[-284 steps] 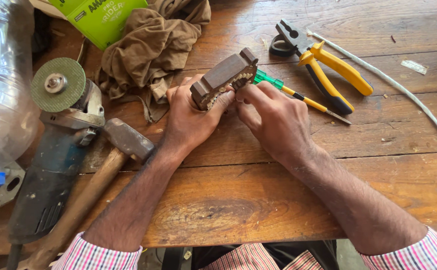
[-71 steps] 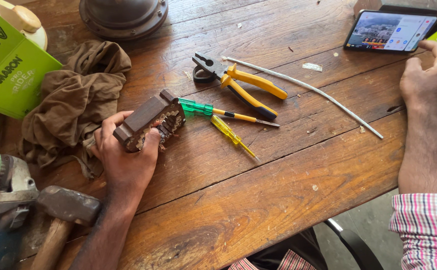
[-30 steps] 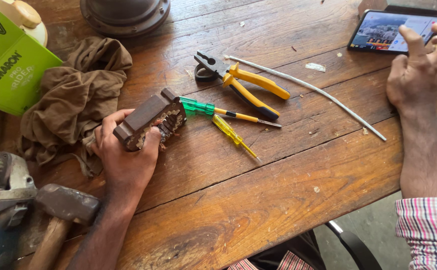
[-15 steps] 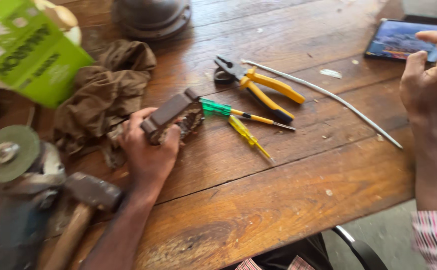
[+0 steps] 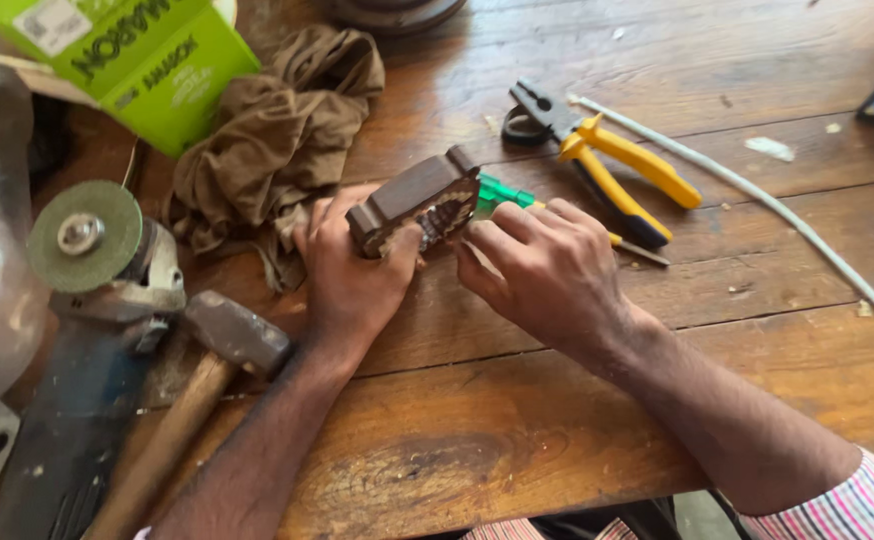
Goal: The person holds a small electrical component and uses their fingers to adjust and arrange internal copper windings. They repeatedly reposition the windings within the component's slots while holding the body steady with the other hand.
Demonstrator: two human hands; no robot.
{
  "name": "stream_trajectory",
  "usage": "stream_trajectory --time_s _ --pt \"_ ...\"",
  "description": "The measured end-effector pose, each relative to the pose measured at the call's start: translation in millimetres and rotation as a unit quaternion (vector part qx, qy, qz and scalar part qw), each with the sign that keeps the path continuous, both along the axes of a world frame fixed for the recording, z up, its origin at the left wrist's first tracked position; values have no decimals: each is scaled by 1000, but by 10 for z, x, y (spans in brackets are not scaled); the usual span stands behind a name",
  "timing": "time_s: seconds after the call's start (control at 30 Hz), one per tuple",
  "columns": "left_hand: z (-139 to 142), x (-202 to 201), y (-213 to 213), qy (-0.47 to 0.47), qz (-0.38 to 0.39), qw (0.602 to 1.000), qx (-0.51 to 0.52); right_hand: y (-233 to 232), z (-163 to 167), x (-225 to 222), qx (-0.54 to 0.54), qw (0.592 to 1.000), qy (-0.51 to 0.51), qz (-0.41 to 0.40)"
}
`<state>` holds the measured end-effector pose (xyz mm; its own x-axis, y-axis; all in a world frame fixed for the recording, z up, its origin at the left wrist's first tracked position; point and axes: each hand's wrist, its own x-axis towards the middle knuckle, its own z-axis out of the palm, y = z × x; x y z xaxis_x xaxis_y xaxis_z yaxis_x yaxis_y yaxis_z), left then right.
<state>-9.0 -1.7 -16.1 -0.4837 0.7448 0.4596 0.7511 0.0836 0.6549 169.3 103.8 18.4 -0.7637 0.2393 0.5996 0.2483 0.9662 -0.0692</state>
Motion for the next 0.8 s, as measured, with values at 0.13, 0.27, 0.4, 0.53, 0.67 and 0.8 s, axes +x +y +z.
stream_trajectory --time_s 0.13,0.27,0.4,0.53,0.67,0.8 --pt "8 42 17 -12 14 1000 2 -1 -92 -13 -29 999 -1 15" --pt "2 55 15 -12 8 1000 16 -27 -161 -32 -61 998 4 12" --pt "0 46 29 -11 3 1000 -7 -22 -163 -33 -82 996 -2 22" --pt "11 55 24 -11 -2 1000 -2 -52 -175 -56 -119 993 18 21" --pt "31 58 27 -7 -3 1000 -20 -78 -191 -66 -159 986 31 24" --pt "47 62 17 -30 -31 999 -14 -89 -172 -71 -185 982 34 24"
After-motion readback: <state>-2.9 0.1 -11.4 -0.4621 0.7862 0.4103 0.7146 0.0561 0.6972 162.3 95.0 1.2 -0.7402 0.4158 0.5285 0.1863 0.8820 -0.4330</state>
